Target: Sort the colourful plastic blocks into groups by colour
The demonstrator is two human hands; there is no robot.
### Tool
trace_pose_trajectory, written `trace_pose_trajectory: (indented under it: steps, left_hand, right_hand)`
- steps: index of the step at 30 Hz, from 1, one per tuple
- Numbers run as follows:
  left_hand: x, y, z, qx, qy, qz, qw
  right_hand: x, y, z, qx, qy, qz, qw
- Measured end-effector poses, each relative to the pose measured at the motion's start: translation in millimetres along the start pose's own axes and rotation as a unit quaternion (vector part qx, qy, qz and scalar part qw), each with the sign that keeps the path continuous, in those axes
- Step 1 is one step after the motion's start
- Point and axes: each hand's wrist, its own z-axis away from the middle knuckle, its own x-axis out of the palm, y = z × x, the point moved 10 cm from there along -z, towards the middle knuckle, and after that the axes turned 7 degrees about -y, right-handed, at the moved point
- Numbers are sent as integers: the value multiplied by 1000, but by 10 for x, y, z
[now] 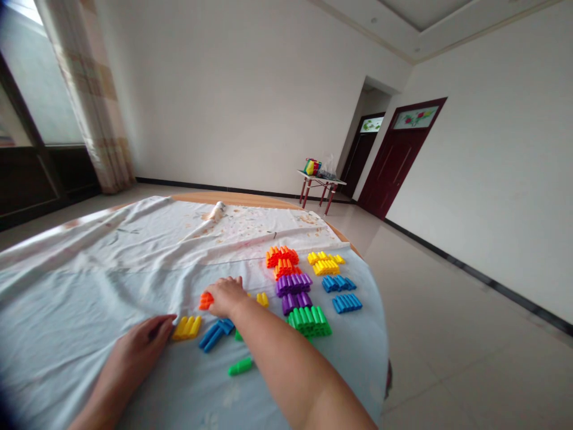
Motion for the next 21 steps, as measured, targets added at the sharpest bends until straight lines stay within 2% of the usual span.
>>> trace_pose_trajectory:
  steps: [3, 6, 9, 12, 14, 17, 21]
  left_hand:
    - [34, -39, -17, -11, -14, 3, 1000]
    - [61, -84, -44, -19, -17, 5, 1000]
    - [83, -113, -58, -21, -20, 5, 1000]
    - [90, -117, -56, -16, -18, 10, 1000]
    - [83, -116, -54, -14, -12, 13, 1000]
    - [81, -131, -58, -18, -8, 14, 1000]
    - [59, -137, -62, -14, 3, 11, 1000]
  right_hand:
    - [-141, 34, 79, 5, 43, -18, 999]
    - [-363, 206, 229, 21, 95, -48, 994]
    - [-638, 562, 454, 59, 155, -80, 983]
    - [-882, 1077, 712, 140, 204, -81, 966]
    - [-975, 1421, 855, 206, 212, -59, 954]
    - [-989, 1803, 964, 284, 184, -20, 941]
    - [-883, 2002, 949, 322, 140, 14, 936]
